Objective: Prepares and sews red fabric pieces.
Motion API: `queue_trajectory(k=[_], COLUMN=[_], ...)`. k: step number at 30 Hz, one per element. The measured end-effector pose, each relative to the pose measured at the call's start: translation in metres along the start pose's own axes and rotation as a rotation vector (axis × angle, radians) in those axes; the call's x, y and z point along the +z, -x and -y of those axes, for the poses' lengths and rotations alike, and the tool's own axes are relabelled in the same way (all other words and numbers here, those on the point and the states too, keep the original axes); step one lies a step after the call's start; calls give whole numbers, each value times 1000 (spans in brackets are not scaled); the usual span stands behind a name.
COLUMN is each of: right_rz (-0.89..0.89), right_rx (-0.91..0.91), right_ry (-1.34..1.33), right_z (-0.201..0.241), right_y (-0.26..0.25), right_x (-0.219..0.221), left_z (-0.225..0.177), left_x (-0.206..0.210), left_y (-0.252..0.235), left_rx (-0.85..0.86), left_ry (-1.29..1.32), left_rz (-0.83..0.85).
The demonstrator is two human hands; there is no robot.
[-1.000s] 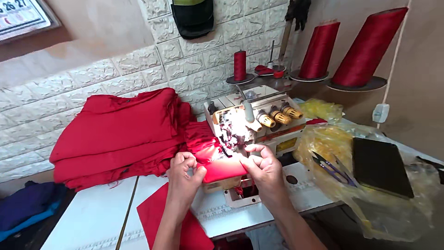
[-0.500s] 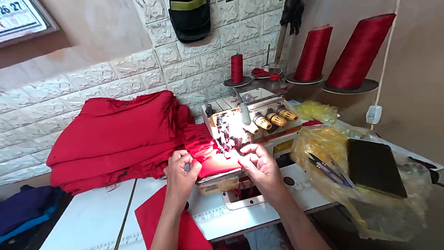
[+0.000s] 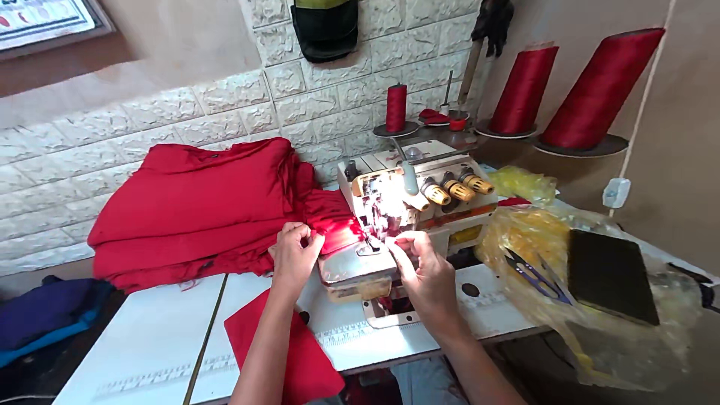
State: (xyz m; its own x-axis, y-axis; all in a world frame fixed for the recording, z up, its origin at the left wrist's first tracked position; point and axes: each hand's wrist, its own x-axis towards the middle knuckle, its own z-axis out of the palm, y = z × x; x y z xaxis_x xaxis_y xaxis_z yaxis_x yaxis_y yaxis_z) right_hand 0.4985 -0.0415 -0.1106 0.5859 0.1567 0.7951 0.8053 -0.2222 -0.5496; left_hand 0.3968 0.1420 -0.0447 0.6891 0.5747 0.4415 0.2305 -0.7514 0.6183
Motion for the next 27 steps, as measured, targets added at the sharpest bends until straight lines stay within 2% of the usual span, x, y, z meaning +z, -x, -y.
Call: queue_trajectory(k=[3,5,7,10,12,14,16,19,21,24,27], right_rz=[113,176,175,151,216,319,404,486,530,616,567], right_rx=[61,110,116,-13,-94,-168,-262,-452,-580,-723,-800], right_ry=[16,-7,-103,-297,-362,-401,-438,-481,-491,-379,-258], right_z=[-5,-8,-9,-4,7,21,36,56,65,71,68], right_y=[12,20,28,38,48,61,77,101,111,119,127], right_x=[-15,-26,-34,-36,-34,-28,-18,-1,6,11,17], left_z=[7,17,31,51,62,70,72,66,63,55,43], left_x=[-16,-29,-41,-51,-47,-34,-18,1,8,10,0], left_y=[21,48,82,138,174,206,234,261,267,265,262], left_rx=[-29,-38,-38,-17,-12,-82,-252,-534,-578,-569,-623], left_ry=[-11,46,123,277,319,375,436,577,710,846,962], left_rz=[18,-67,-206,-486,-680,-791,-769,-478,-363,-403,-415])
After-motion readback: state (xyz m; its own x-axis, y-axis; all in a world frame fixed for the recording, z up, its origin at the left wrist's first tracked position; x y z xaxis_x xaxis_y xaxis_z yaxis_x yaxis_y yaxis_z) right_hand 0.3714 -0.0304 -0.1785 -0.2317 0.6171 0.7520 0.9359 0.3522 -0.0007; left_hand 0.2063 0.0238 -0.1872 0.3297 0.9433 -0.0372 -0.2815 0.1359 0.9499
